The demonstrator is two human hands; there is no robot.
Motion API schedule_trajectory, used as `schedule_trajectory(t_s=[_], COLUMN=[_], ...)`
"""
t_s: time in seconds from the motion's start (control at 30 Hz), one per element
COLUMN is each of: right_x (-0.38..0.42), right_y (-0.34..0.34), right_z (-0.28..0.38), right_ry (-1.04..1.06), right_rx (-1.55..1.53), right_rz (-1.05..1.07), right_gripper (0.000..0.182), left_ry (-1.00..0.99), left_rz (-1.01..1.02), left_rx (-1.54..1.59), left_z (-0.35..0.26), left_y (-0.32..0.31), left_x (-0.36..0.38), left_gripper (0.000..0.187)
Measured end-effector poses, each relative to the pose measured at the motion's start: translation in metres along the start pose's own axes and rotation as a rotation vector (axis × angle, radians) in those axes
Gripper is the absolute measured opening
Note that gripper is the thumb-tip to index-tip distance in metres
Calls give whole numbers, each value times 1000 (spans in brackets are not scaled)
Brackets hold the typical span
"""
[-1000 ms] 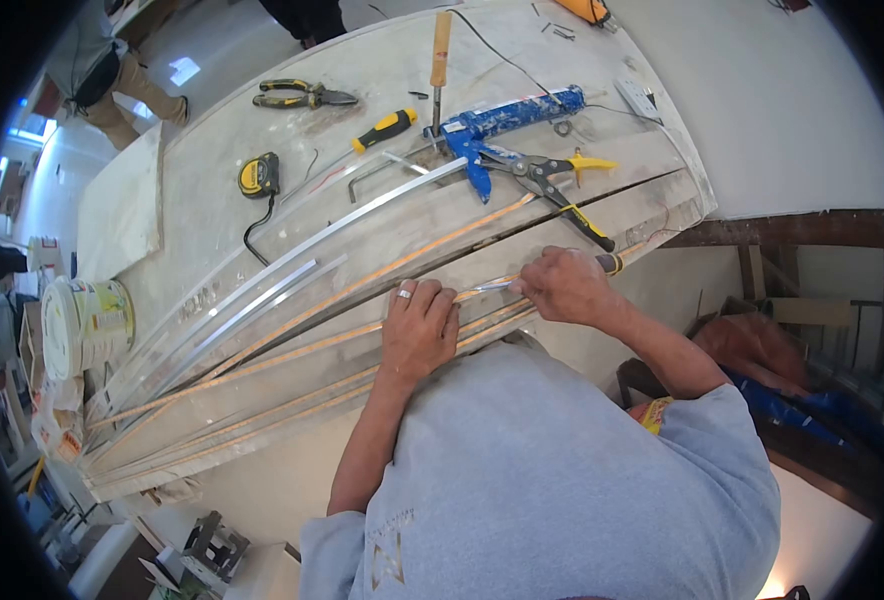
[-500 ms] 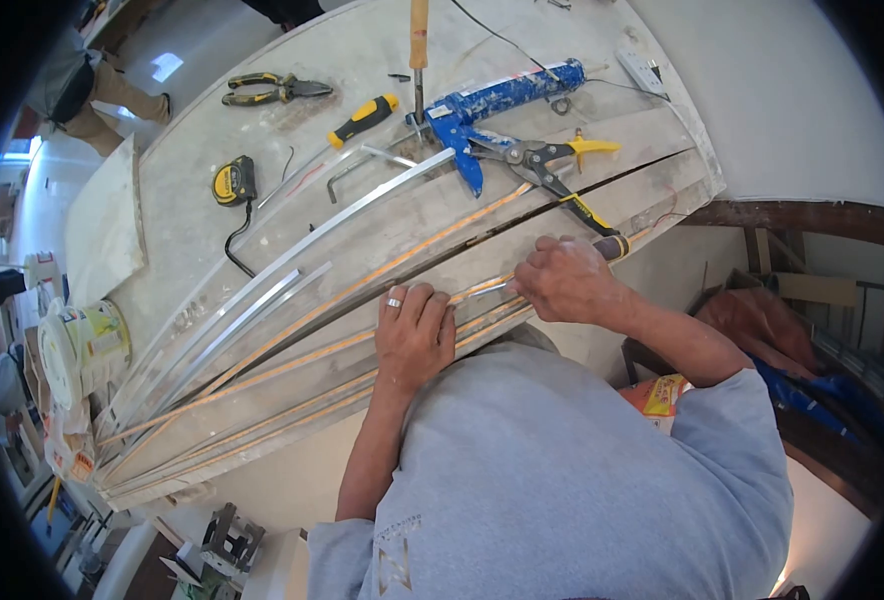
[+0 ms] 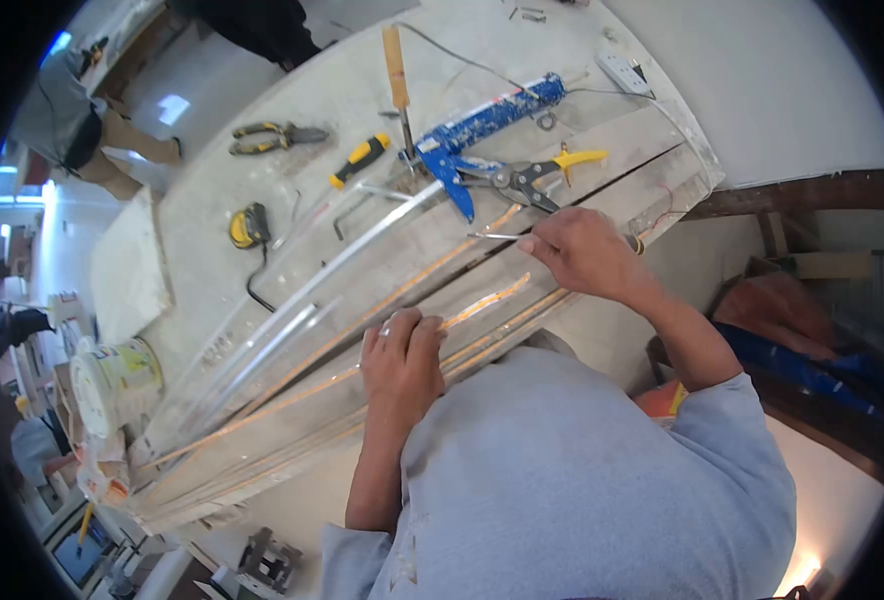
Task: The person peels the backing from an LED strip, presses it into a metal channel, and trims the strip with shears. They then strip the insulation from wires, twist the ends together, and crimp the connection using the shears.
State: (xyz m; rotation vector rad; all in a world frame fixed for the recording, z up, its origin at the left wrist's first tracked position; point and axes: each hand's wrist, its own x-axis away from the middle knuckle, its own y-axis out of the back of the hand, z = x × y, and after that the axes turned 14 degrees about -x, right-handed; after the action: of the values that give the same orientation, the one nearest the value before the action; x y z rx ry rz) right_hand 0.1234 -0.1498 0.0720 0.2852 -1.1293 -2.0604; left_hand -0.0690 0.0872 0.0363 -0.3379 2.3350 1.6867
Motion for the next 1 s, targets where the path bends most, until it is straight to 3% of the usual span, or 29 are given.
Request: schedule_trajectory(t_s=[0.17,0.23,0.3,0.37,0.53,0.6,0.63,0.7,0.73,0.8,0.9,1.0], right_x=[-47,-56,-56,-57,-45,-37,-30,-19,-19,-20,-26,-28], right_y=[-39,-60,-73,-92,-74,-49,-34,-9,-8,-10,-22,-23], right_z=[6,19,36,32,53,76,93,128,139,158,173,176], right_ry=[210,266,256,319,434,497,496,323,327,447,422,387], right_rx=[-60,8,53,70,90,-322,-325,-1368,-1376,-1674,-1838,-1806], right_rz=[-95,-123,-104,-127,-216,-373,-377,-59,-75,2,-13,-71], right_gripper=[22,21,22,22,26,32,32,34,34,32,27,20], left_ry=[28,-49,-107,-51,-30,-30,-33,-32,-46,-29,-59,-54], left_rz=[-83,-43,-78,109,139,148,151,93,101,53,25,31], left_rx=[42,143,122,268,339,369,366,312,306,210,178,174], left_z=[16,26,36,38,43,41,40,35,32,26,25,23], left_y=[121,156,176,194,200,200,198,195,195,195,190,188], left_x=[-55,-76,-87,-93,-91,-90,-89,-87,-87,-84,-82,-80], left_gripper=[27,17,14,24,22,20,20,22,22,27,27,27])
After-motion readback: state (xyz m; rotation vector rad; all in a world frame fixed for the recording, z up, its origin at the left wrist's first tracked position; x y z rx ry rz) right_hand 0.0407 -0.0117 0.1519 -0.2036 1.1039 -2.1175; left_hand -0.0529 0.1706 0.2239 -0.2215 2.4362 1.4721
